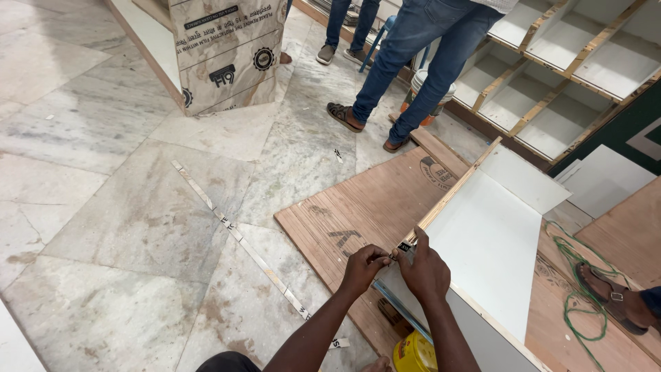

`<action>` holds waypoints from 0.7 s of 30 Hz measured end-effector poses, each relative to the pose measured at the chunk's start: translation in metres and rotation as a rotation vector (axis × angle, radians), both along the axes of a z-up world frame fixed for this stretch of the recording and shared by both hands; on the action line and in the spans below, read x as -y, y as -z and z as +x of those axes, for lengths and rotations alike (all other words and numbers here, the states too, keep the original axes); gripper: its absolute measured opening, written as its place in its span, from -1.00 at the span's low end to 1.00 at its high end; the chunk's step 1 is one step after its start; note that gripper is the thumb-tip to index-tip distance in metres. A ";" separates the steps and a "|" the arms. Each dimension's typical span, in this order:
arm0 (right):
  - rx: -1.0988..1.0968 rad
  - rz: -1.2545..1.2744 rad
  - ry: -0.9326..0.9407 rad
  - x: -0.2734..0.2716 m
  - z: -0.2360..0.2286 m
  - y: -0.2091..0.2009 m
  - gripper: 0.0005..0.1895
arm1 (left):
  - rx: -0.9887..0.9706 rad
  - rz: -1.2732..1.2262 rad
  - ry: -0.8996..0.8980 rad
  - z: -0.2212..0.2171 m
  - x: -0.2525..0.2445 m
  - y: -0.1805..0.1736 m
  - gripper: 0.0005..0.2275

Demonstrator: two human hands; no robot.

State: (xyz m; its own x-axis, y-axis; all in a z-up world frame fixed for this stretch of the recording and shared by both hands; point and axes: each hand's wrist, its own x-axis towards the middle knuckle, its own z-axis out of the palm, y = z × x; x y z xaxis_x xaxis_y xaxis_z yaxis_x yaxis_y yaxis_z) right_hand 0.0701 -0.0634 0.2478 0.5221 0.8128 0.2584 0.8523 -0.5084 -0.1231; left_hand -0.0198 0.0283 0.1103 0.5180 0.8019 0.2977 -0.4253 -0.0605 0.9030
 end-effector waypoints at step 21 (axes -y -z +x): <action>-0.042 -0.048 0.053 -0.002 -0.001 0.000 -0.12 | -0.471 0.119 -0.202 -0.038 0.014 0.091 -0.82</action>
State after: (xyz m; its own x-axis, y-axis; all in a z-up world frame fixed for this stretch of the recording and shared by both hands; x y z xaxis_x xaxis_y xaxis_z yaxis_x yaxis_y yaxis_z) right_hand 0.0692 -0.0617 0.2478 0.5746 0.7943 0.1971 0.8184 -0.5592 -0.1326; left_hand -0.0576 0.0146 0.0195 0.4563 0.8743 0.1655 0.0555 -0.2136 0.9753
